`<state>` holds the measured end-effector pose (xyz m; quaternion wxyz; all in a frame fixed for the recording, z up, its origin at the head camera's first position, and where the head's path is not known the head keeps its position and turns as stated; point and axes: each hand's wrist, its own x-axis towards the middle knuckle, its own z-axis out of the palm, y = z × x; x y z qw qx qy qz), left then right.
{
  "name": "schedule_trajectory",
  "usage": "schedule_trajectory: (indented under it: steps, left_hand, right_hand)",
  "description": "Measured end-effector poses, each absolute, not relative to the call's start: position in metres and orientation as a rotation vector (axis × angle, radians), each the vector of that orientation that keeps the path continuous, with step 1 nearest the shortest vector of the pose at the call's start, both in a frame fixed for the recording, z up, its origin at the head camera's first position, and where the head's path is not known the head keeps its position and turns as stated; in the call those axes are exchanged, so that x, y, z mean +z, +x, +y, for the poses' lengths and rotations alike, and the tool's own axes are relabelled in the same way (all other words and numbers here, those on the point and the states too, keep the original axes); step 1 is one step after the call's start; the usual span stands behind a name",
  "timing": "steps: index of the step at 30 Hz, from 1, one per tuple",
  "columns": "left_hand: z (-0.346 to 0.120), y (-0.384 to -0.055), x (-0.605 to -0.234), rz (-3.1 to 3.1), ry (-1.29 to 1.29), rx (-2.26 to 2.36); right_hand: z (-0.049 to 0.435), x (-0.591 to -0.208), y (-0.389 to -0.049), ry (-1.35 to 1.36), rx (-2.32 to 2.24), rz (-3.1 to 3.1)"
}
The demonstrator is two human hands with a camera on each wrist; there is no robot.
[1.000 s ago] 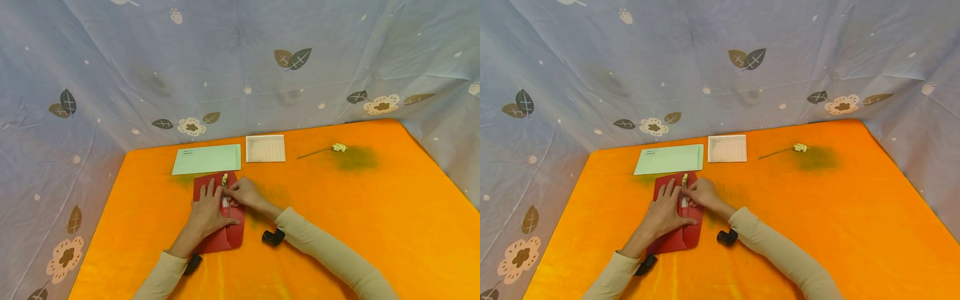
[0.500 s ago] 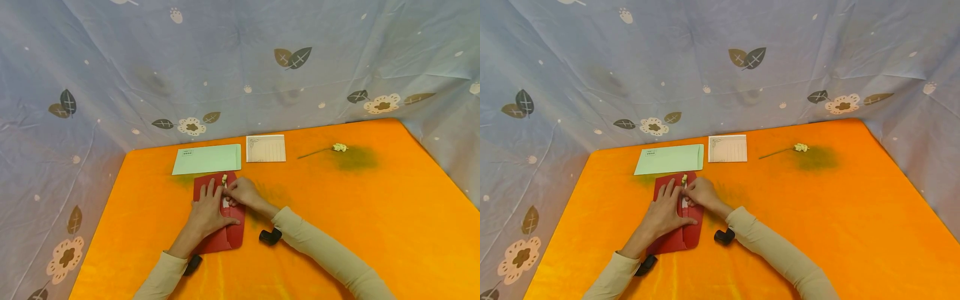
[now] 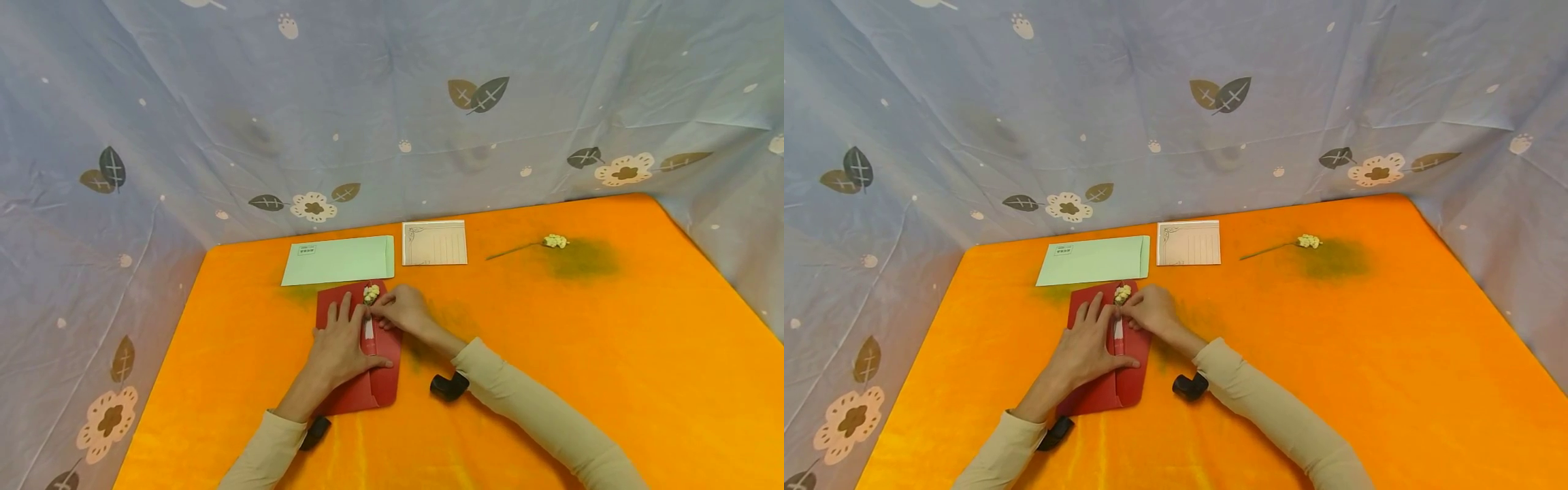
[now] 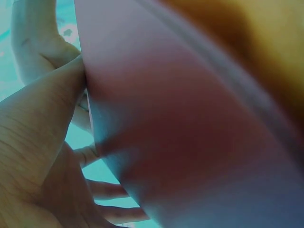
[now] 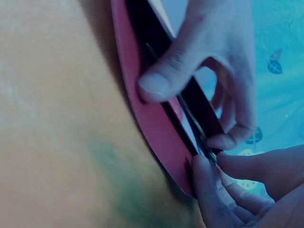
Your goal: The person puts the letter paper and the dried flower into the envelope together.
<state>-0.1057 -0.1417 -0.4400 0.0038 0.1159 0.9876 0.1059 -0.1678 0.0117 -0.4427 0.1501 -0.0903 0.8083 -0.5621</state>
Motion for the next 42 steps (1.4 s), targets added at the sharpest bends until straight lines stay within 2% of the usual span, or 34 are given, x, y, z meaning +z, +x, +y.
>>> schedule_trajectory:
  steps: [7,30,42]
  left_hand:
    - [-0.142,-0.106,-0.44,3.094,0.36,0.325]
    - [-0.141,-0.107,-0.439,3.082,0.357,0.337]
    - [-0.141,-0.106,-0.439,3.079,0.353,0.337]
  right_hand:
    - [0.017,-0.436,-0.173,-0.26,-1.723,2.384]
    - [0.009,-0.439,-0.172,-0.655,-1.387,2.621]
    - [0.003,-0.441,-0.172,-0.431,-1.581,2.366]
